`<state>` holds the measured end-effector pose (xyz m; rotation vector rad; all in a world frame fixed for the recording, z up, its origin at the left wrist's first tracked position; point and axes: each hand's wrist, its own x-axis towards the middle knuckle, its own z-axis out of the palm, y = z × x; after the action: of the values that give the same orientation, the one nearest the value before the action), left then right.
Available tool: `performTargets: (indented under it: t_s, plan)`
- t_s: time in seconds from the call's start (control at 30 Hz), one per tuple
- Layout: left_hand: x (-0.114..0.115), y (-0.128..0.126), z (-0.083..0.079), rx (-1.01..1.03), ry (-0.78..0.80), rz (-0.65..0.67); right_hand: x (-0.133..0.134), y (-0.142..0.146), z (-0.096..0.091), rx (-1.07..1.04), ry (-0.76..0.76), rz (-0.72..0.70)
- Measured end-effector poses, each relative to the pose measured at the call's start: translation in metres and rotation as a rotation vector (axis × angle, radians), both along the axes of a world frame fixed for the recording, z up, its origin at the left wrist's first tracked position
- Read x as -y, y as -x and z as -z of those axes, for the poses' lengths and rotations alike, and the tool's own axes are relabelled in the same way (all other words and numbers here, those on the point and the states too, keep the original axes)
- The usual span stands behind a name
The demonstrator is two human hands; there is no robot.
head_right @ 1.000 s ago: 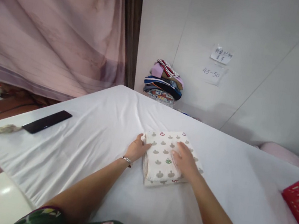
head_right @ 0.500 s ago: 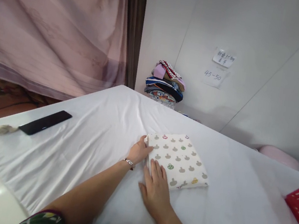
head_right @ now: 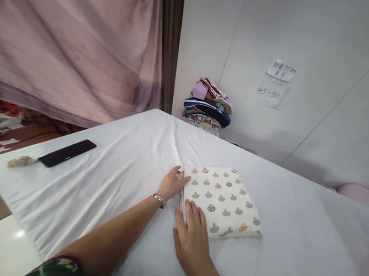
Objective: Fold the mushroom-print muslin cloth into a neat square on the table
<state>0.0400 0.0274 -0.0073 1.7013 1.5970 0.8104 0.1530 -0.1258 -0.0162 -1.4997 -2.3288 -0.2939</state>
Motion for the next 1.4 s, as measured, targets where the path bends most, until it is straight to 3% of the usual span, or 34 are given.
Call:
performTargets:
  t_s: [0.27,0.47,0.8,1.07,1.4]
  plan:
    - [-0.018,-0.003,-0.008,-0.077,-0.012,0.031,0.0,0.003,-0.001,-0.058,-0.048,0.0]
    - [-0.031,-0.004,0.001,-0.058,-0.017,0.027,-0.004,-0.002,0.009,0.007,-0.097,-0.03]
    - [-0.027,-0.004,0.003,-0.033,-0.13,0.072,-0.015,-0.004,0.023,0.07,-0.258,-0.053]
    - [-0.029,-0.006,0.005,0.038,-0.004,-0.019,-0.003,0.001,0.007,-0.018,-0.076,-0.01]
    - [-0.034,-0.004,0.01,0.062,-0.087,-0.012,0.003,0.004,0.001,0.041,-0.02,-0.078]
